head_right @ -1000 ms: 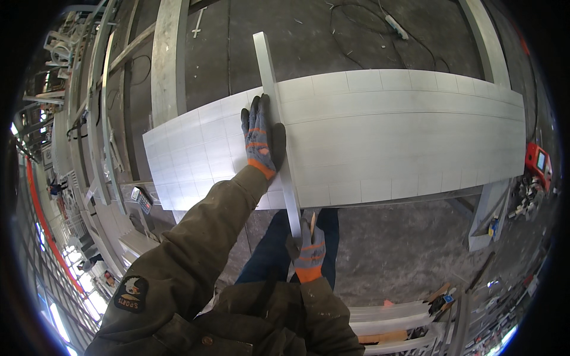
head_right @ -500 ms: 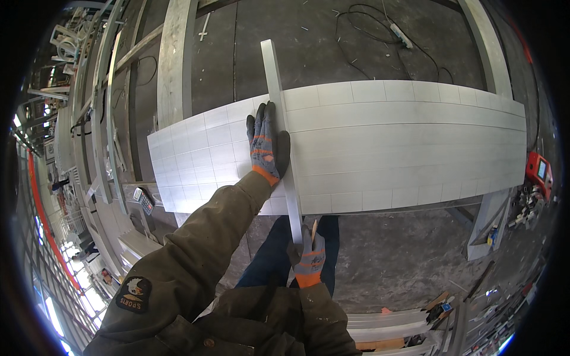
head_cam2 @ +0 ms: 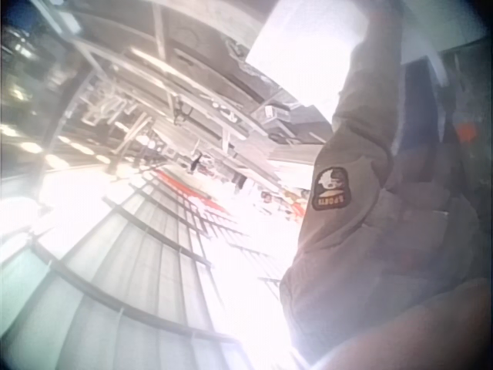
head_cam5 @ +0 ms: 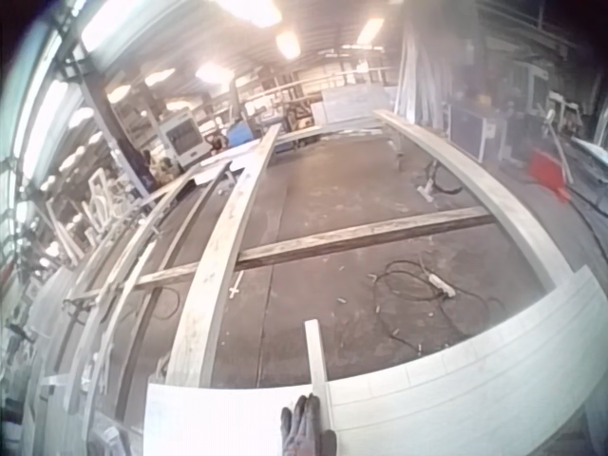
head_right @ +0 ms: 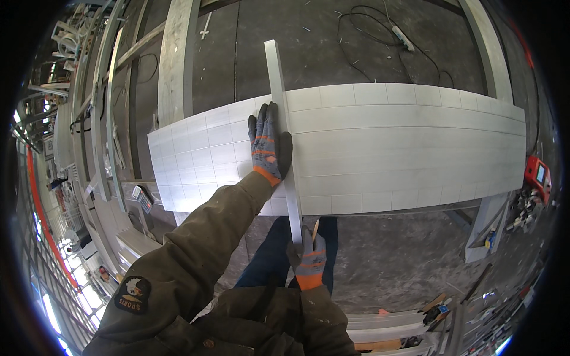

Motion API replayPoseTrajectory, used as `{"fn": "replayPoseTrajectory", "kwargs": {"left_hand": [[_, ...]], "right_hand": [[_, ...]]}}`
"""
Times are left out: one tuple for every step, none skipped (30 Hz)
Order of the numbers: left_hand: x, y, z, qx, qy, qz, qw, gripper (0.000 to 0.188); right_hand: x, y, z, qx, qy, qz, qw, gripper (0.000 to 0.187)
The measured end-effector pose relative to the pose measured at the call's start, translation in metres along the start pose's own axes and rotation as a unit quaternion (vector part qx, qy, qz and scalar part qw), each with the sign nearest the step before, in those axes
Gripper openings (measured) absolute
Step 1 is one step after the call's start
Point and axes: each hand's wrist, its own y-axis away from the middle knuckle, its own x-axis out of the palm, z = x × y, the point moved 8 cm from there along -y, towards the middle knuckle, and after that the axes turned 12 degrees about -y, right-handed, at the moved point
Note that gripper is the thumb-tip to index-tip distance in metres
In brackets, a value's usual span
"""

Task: The person aligns a metal strip on a large metal sheet and uses a pencil to mark lines along the strip. The person repeatedly repositions the strip and marks additional lines across the sheet.

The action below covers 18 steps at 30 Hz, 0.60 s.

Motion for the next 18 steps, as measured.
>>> {"fn": "replayPoseTrajectory", "kwargs": {"left_hand": [[0.001, 0.0, 0.0, 0.0, -0.005, 0.003, 1.0, 0.073], [0.001, 0.0, 0.0, 0.002, -0.019, -0.002, 1.0, 0.07], [0.002, -0.001, -0.001, 0.004, -0.033, -0.008, 0.999, 0.068], [0.004, 0.0, -0.001, 0.002, -0.046, -0.004, 0.999, 0.066], [0.003, 0.0, -0.001, 0.003, -0.045, -0.012, 0.999, 0.067], [0.004, 0.0, -0.001, 0.001, -0.043, -0.011, 0.999, 0.067], [0.003, 0.0, -0.001, 0.0, -0.042, -0.015, 0.999, 0.067], [0.003, 0.0, -0.001, 0.0, -0.036, -0.014, 0.999, 0.068], [0.002, 0.0, -0.002, 0.003, -0.032, -0.018, 0.999, 0.068], [0.001, -0.001, -0.002, 0.004, -0.028, -0.022, 0.999, 0.068], [0.0, -0.001, -0.003, 0.006, -0.027, -0.021, 0.999, 0.069], [-0.001, -0.002, -0.004, 0.007, -0.026, -0.02, 0.999, 0.069], [-0.002, -0.002, -0.004, 0.009, -0.027, -0.02, 0.999, 0.07], [0.0, -0.002, -0.004, 0.005, -0.03, -0.003, 1.0, 0.071], [0.002, -0.002, -0.004, 0.002, -0.034, 0.016, 0.999, 0.073], [0.005, -0.002, -0.003, -0.002, -0.037, 0.035, 0.999, 0.075], [0.005, -0.002, -0.003, -0.003, -0.031, 0.036, 0.999, 0.075], [0.005, -0.002, -0.003, -0.004, -0.026, 0.038, 0.999, 0.075]], "right_hand": [[-0.006, -0.003, 0.003, 0.01, 0.015, 0.016, 1.0, 0.063], [-0.012, -0.008, 0.005, 0.025, 0.036, 0.037, 0.998, 0.061], [-0.024, -0.014, 0.009, 0.025, -0.005, 0.016, 1.0, 0.059], [-0.035, -0.022, 0.013, 0.029, -0.04, -0.001, 0.999, 0.058], [-0.045, -0.033, 0.016, 0.029, -0.075, -0.021, 0.997, 0.056], [-0.06, -0.047, 0.034, -0.069, -0.054, -0.08, 0.993, 0.047], [-0.064, -0.058, 0.032, -0.021, -0.09, -0.093, 0.991, 0.041], [-0.069, -0.065, 0.034, 0.018, -0.122, -0.117, 0.986, 0.036], [-0.075, -0.075, 0.034, 0.056, -0.154, -0.14, 0.977, 0.032], [-0.076, -0.092, 0.042, 0.036, -0.179, -0.126, 0.975, 0.029], [-0.076, -0.11, 0.049, 0.016, -0.204, -0.112, 0.973, 0.027], [-0.072, -0.13, 0.054, -0.005, -0.229, -0.098, 0.968, 0.026], [-0.066, -0.149, 0.055, 0.003, -0.23, -0.095, 0.969, 0.025], [-0.058, -0.168, 0.056, 0.011, -0.231, -0.091, 0.969, 0.025], [-0.051, -0.187, 0.058, 0.005, -0.238, -0.087, 0.967, 0.024], [-0.044, -0.205, 0.063, -0.03, -0.223, -0.083, 0.971, 0.024], [-0.037, -0.222, 0.07, -0.076, -0.21, -0.079, 0.971, 0.024], [-0.031, -0.234, 0.074, -0.098, -0.187, -0.085, 0.974, 0.022]]}}
